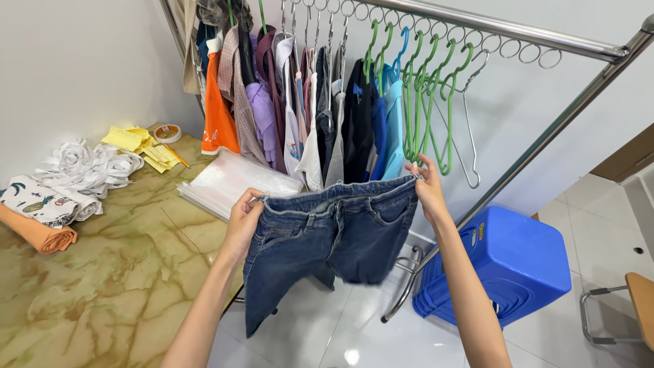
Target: The person folds a pair of denim shorts and places them on a hanger, then hangs them on a clothing rack. They repeat this process with a grey sweatshirt and an orange t-shirt, folding each item and placing it on a hanger before hanging it on the rack.
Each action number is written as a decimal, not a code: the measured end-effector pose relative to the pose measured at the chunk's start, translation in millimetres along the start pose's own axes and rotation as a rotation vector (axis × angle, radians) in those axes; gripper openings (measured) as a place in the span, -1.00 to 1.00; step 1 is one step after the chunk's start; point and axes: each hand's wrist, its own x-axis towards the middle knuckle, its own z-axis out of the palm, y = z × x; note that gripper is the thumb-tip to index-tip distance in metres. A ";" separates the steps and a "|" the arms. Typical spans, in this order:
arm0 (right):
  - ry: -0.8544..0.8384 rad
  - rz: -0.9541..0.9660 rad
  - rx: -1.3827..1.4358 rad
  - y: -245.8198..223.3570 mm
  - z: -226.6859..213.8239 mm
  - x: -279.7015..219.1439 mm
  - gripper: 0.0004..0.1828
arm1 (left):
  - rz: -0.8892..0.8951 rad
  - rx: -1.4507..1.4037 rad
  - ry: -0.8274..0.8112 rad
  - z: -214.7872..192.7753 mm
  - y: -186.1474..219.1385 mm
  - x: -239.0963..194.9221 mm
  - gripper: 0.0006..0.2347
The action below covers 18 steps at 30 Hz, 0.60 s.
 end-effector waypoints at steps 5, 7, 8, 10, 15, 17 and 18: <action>0.017 0.005 0.025 -4.3 13.8 11.4 -0.28 | -0.003 -0.024 0.015 8.9 20.4 -8.9 -0.89; 0.040 -0.016 0.041 -14.4 22.9 7.5 -0.27 | -0.006 -0.023 0.015 11.9 27.2 -12.1 -0.89; 0.038 -0.015 0.013 -21.8 26.9 5.9 -0.34 | -0.009 -0.027 0.009 15.6 32.1 -13.8 -0.89; 0.032 -0.017 -0.015 -23.7 30.3 11.6 -0.40 | -0.007 -0.032 0.007 19.8 38.5 -15.8 -0.90; 0.030 0.069 -0.193 60.1 10.2 91.2 -0.41 | 0.012 0.011 -0.012 14.7 32.2 -8.3 -0.92; 0.024 0.137 -0.248 83.4 7.0 111.3 -0.36 | 0.013 0.017 -0.014 11.6 30.3 -3.8 -0.91; 0.021 0.210 -0.303 95.4 4.8 121.0 -0.30 | 0.010 0.026 -0.018 10.3 29.2 -1.7 -0.91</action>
